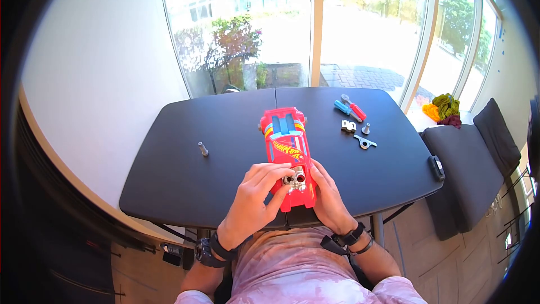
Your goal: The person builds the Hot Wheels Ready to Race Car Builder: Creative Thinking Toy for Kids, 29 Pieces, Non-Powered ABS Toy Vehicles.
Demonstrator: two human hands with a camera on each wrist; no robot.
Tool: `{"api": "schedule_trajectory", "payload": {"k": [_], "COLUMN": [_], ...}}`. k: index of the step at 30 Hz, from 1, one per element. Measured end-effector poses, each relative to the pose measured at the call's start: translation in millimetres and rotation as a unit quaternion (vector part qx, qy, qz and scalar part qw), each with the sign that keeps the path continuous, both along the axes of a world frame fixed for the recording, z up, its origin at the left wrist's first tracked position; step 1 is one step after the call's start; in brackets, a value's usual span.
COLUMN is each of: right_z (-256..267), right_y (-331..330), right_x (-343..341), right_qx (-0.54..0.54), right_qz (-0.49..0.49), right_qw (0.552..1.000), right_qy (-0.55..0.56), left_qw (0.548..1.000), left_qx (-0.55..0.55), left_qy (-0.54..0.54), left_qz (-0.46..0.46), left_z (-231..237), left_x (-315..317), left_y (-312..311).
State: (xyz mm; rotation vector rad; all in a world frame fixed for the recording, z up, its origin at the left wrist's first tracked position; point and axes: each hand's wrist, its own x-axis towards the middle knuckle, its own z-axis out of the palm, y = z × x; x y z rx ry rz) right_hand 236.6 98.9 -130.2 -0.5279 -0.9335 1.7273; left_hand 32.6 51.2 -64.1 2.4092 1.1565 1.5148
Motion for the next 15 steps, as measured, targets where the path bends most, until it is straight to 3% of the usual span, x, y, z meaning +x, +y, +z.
{"api": "schedule_trajectory", "payload": {"k": [2,8,15], "right_z": [0,-4,0], "right_y": [0,3,0], "right_x": [0,2,2], "right_qx": [-0.001,0.006,-0.009], "right_qz": [-0.001,0.007,0.011], "right_qw": [1.0,1.0,1.0], "right_qy": [0.001,-0.004,0.006], "left_qw": [0.999,1.0,0.999], "left_qx": [0.028,0.001,-0.03], "left_qy": [0.011,-0.016,-0.009], "left_qz": [0.036,0.026,0.013], "left_z": [6,-19,2], "left_x": [3,0,5], "left_y": [-5,9,-6]}}
